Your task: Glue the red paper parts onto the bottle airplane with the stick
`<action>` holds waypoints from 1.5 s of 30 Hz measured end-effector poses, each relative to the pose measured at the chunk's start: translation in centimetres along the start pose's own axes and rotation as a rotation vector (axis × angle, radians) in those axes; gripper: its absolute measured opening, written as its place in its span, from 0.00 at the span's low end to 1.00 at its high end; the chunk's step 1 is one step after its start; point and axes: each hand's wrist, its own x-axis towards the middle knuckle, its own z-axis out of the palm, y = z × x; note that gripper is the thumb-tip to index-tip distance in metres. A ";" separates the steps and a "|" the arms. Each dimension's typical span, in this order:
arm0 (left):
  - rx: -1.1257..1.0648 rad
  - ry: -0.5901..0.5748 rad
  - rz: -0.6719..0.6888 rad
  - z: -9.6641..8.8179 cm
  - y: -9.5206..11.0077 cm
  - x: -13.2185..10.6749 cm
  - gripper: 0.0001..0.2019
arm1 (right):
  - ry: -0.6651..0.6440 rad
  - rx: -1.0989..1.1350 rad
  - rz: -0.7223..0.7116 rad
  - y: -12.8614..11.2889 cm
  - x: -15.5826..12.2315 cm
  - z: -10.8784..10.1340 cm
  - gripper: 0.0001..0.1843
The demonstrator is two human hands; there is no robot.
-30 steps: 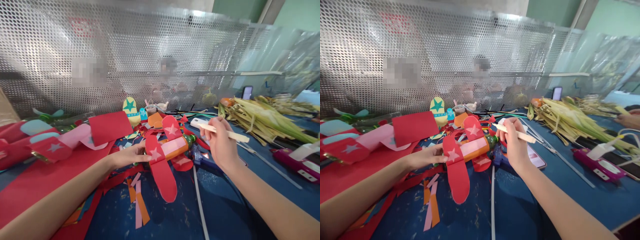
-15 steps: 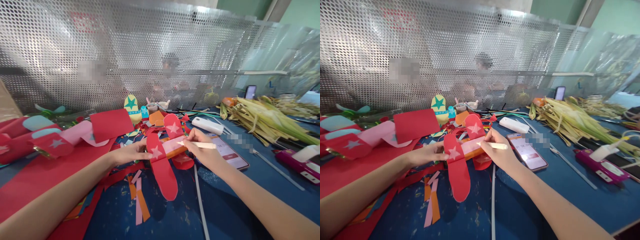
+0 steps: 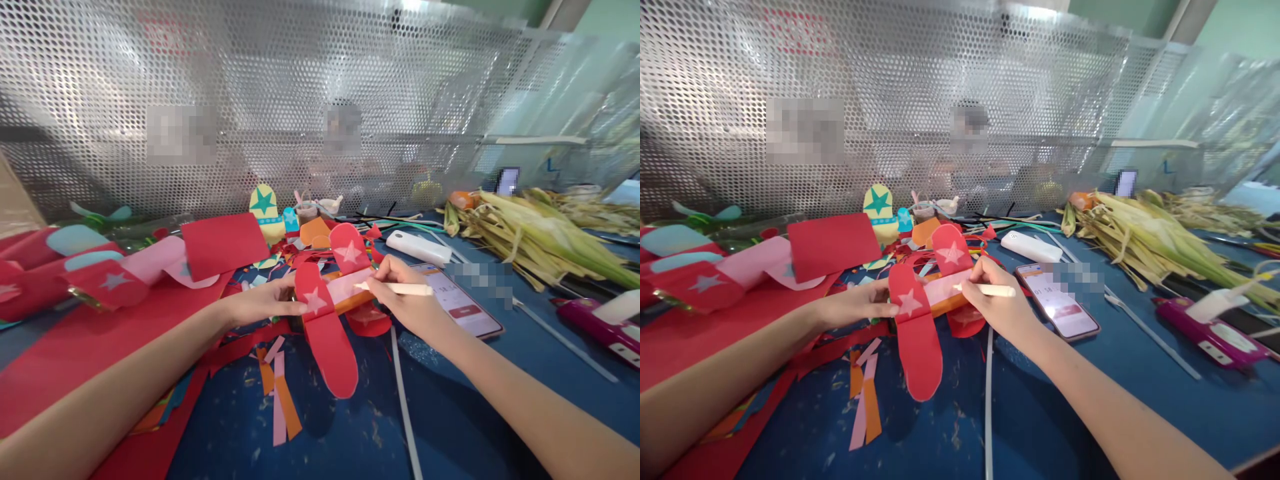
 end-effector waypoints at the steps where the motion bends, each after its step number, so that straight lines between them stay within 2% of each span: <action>1: -0.002 0.000 0.005 0.0 0.0 0.0 0.30 | -0.003 0.000 -0.002 0.0 0.0 0.0 0.12; 9: 0.034 0.036 -0.003 -0.3 -0.5 0.0 0.28 | -0.008 -0.014 -0.030 0.3 0.0 0.1 0.12; 15: -0.021 0.006 0.045 -0.1 -0.3 0.1 0.27 | -0.002 -0.014 -0.023 0.5 0.0 0.1 0.12; 30: -0.031 0.013 0.041 0.0 -0.3 0.1 0.25 | 0.041 -0.029 -0.035 0.5 0.2 0.0 0.12; 45: -0.003 0.003 0.003 -0.3 -0.2 -0.1 0.31 | 0.005 -0.004 -0.028 0.5 0.1 0.0 0.11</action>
